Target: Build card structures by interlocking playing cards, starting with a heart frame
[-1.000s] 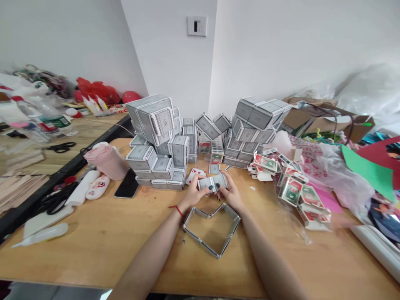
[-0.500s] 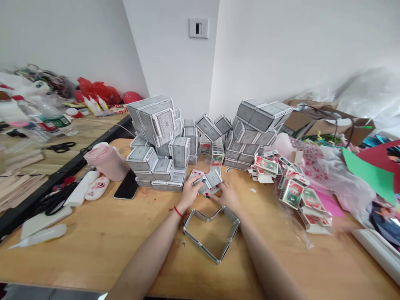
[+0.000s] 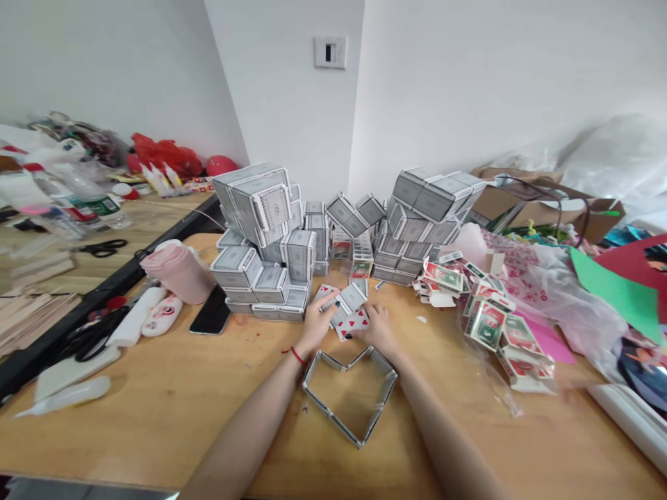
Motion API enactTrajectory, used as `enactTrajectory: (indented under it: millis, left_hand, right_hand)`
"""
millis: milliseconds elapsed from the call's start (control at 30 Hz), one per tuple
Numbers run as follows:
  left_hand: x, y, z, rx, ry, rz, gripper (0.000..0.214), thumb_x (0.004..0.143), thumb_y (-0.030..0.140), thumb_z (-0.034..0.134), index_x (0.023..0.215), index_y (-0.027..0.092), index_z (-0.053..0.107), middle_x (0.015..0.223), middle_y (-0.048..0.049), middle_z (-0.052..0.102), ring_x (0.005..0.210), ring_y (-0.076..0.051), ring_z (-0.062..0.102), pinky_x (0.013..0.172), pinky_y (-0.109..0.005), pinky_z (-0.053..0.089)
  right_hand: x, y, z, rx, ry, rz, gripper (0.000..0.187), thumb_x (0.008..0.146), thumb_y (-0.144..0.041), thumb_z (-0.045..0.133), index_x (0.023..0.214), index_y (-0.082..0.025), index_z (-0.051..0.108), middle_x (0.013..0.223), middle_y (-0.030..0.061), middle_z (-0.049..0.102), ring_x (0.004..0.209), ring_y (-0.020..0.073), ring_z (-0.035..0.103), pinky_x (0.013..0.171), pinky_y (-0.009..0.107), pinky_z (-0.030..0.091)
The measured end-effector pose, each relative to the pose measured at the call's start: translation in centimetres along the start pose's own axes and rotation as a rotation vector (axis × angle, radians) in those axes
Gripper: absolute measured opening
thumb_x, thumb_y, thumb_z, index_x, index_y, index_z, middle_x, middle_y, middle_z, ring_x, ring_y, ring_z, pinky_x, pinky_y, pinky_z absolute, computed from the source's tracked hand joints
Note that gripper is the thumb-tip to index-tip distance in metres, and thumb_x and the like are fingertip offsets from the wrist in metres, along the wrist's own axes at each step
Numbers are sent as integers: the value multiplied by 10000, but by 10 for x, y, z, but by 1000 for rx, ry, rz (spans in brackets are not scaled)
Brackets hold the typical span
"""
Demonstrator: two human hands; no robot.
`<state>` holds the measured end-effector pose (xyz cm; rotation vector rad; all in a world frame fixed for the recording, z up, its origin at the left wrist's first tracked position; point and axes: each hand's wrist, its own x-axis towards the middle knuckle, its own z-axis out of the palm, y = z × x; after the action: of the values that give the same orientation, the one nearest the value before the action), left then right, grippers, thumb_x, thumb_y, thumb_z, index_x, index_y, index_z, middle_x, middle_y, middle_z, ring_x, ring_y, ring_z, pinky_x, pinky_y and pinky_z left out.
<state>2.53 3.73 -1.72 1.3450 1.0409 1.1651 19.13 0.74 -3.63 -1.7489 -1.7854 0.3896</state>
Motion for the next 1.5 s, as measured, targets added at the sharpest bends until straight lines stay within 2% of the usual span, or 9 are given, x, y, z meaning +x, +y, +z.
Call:
enactTrajectory:
  millis: [67,200,367,467,867,1000,1200,1367,1500]
  left_hand:
    - [0,-1,0,8,7,-11,367,753,196,528,1114,166,588,1195,-78,573,1100,-205,529,948,-352,415]
    - [2,-5,1,-17,68,-21,357,753,201,535,1105,172,593,1177,-73,587,1098,-201,532,953,-351,413]
    - [3,-8,3,-46,131,-27,368,753,190,527,1117,175,584,1186,-70,582,1094,-196,534,963,-358,404]
    - [3,-10,4,-50,156,-6,361,754,191,526,1108,175,590,1203,-67,569,1133,-193,505,994,-353,372]
    - [5,-12,4,-52,203,-20,336,749,177,533,1077,174,607,1201,-66,571,1147,-192,493,1003,-348,357]
    - [6,-13,4,-62,188,-19,340,748,172,535,1081,175,604,1201,-68,571,1143,-192,496,996,-343,366]
    - [5,-13,4,-43,197,-17,344,749,183,540,1089,169,595,1190,-75,577,1121,-196,514,986,-349,376]
    - [5,-13,4,-27,210,0,331,765,199,536,1090,170,590,1212,-74,560,1151,-190,489,996,-332,361]
    - [5,-16,4,-33,207,-6,336,760,184,539,1092,166,587,1202,-79,567,1134,-191,502,995,-337,358]
  right_hand:
    - [0,1,-2,83,-4,7,458,495,-318,750,896,-189,570,880,71,533,841,255,494,691,338,401]
    - [1,9,-11,373,-59,53,191,669,-365,617,695,-194,536,612,-10,509,558,148,479,518,258,372]
    - [4,22,-22,861,-66,209,291,688,-455,583,756,-196,470,457,-75,465,350,80,377,355,196,267]
    - [4,25,-27,980,-27,265,302,661,-427,610,779,-206,441,383,-113,402,287,69,335,314,175,211]
    - [2,23,-27,991,273,296,337,655,-474,632,751,-214,439,380,-115,393,279,64,341,300,185,256]
    - [2,17,-25,963,264,276,315,704,-471,594,775,-214,426,391,-94,474,280,73,389,303,183,293]
    - [0,11,-26,1004,108,255,405,694,-463,605,959,-179,492,456,-49,564,336,105,484,338,210,378]
    - [0,18,-26,1010,208,302,395,694,-434,603,961,-144,574,468,-42,541,331,93,458,327,213,353]
    - [1,20,-25,1004,221,306,375,684,-434,615,917,-142,587,456,-47,526,312,86,438,314,210,332]
